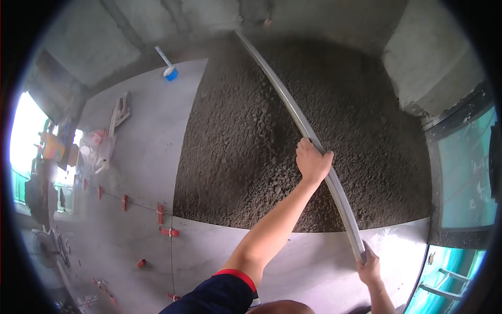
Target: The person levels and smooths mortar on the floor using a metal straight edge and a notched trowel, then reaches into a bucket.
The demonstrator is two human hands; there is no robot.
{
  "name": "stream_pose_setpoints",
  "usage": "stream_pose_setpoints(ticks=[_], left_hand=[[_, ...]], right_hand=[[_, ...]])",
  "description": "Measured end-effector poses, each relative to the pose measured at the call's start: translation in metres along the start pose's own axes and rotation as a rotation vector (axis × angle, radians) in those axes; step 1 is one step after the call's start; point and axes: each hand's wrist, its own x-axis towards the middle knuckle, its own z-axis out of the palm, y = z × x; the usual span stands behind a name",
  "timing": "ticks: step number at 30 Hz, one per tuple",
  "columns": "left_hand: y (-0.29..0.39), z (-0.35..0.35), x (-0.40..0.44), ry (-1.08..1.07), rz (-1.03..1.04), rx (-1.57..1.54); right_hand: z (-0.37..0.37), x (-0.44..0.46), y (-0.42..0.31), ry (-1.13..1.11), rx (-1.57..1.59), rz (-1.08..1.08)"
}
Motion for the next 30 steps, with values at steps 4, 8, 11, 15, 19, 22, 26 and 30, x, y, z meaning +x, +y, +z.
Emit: stream_pose_setpoints(ticks=[4,8,11,15,19,22,26,30], left_hand=[[-0.001,-0.007,-0.023,-0.315,-0.17,-0.136],[-0.018,0.001,-0.092,-0.378,-0.162,-0.334],[-0.036,0.019,-0.153,-0.455,-0.206,-0.45],[-0.037,0.009,-0.215,-0.628,-0.439,-0.469],[-0.054,0.009,-0.261,-0.661,-0.463,-0.433],[-0.057,-0.004,-0.285,-0.694,-0.514,-0.449],[-0.049,-0.043,-0.298,-0.786,-0.629,-0.519],[-0.069,-0.043,-0.329,-0.712,-0.626,-0.72]], right_hand=[[-0.033,-0.01,0.0,-0.123,-0.049,0.167],[-0.038,-0.042,0.072,-0.048,-0.182,0.118],[-0.042,-0.073,0.112,0.018,-0.239,0.106],[-0.046,-0.11,0.159,0.017,-0.339,0.148],[-0.029,-0.136,0.263,0.04,-0.208,0.064],[-0.045,-0.142,0.184,0.04,-0.386,0.144],[-0.043,-0.145,0.196,0.08,-0.332,0.15],[-0.047,-0.143,0.197,0.079,-0.332,0.113]])
